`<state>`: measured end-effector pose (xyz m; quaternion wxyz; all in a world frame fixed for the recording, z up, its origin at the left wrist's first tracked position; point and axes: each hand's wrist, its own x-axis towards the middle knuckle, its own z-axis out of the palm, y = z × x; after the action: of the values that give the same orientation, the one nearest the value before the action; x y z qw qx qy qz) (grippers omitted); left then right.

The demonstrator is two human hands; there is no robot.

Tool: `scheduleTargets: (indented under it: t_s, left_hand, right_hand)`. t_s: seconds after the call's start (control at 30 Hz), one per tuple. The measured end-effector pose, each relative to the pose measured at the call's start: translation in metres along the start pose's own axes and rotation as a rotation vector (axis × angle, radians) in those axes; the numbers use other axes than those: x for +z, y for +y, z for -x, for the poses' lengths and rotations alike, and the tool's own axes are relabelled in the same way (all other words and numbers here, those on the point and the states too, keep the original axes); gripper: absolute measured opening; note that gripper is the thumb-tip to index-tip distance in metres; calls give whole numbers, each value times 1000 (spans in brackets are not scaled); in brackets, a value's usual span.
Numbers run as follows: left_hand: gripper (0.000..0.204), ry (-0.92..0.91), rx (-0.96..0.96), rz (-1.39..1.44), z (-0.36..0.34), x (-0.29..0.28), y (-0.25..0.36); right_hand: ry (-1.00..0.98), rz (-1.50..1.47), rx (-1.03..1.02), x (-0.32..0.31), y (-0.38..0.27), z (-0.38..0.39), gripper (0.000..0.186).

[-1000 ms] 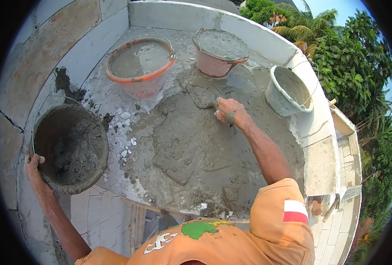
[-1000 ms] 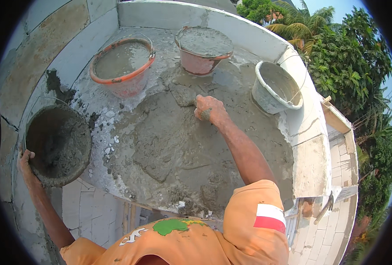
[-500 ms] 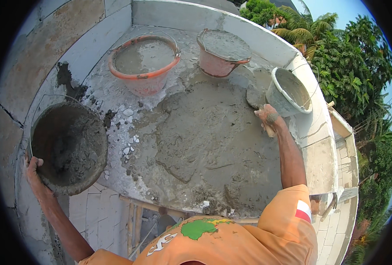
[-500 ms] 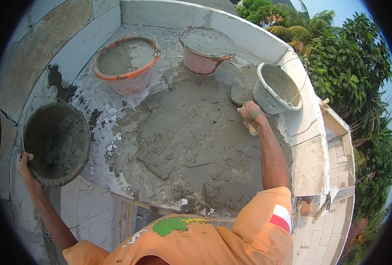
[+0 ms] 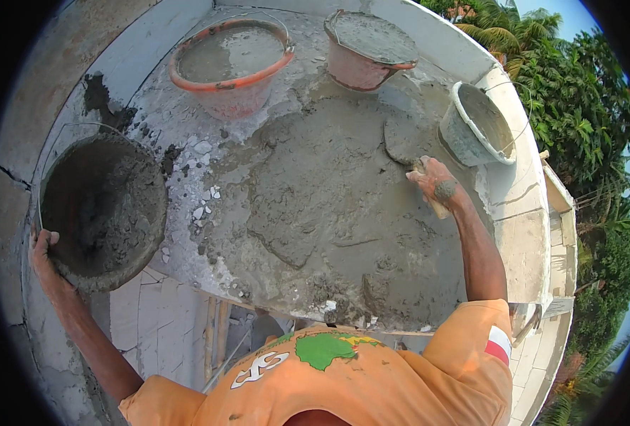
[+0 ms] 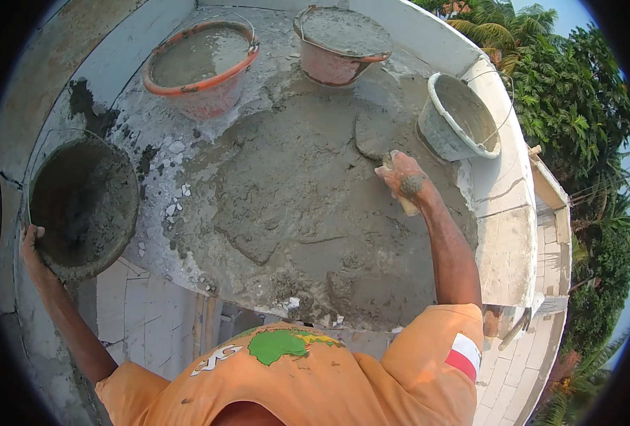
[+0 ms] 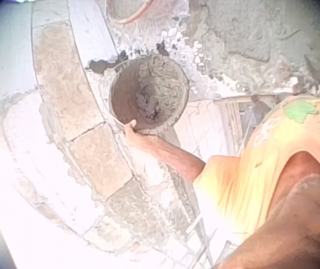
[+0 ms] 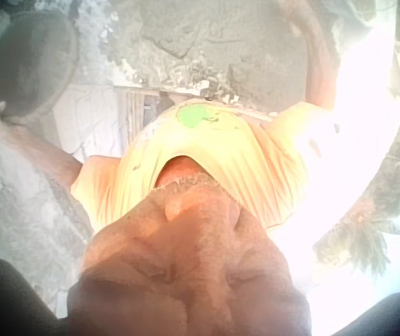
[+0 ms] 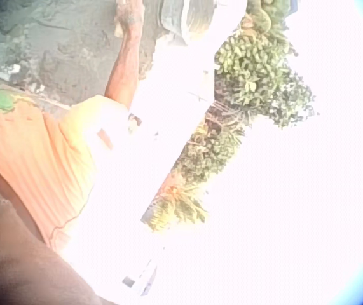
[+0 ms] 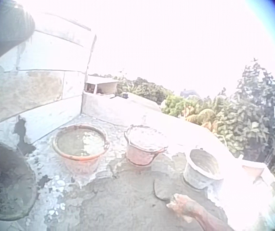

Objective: The person spreads mortar on a concrete surface using a trowel, scooping additional mortar from a black bucket and placing it onto the work area. Several buckets of mortar and water are positioned on the ledge.

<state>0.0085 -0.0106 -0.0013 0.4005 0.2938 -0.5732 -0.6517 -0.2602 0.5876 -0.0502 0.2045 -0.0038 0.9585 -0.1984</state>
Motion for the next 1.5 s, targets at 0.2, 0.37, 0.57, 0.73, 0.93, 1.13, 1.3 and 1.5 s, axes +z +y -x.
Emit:
scheduleTargets:
  t_s: [0.2, 0.37, 0.57, 0.73, 0.93, 1.13, 1.3, 1.5]
  left_hand:
    - [27, 31, 21, -80, -11, 5, 1]
    - [29, 29, 20, -56, -24, 3, -16]
    - [35, 82, -58, -25, -13, -7, -4]
    - [35, 94, -3, -49, -6, 3, -3]
    - [46, 51, -22, -42, -6, 16, -1]
    - [54, 131, 42, -67, 10, 31, 17]
    - [67, 106, 127, -177, 29, 58, 13]
    - [76, -46, 182, -223, 46, 75, 19]
  right_hand:
    - [-159, -57, -38, 31, -36, 41, 42]
    - [-191, 213, -443, 74, -50, 66, 40]
    - [-331, 497, -448, 65, -61, 112, 36]
    - [-135, 516, -346, 40, -23, 113, 33]
    - [-279, 399, -365, 72, -56, 118, 33]
    - [47, 502, -376, 62, -27, 112, 44]
    - [-68, 214, -350, 38, -67, 117, 48]
    - [174, 309, -1043, 49, -169, 110, 44]
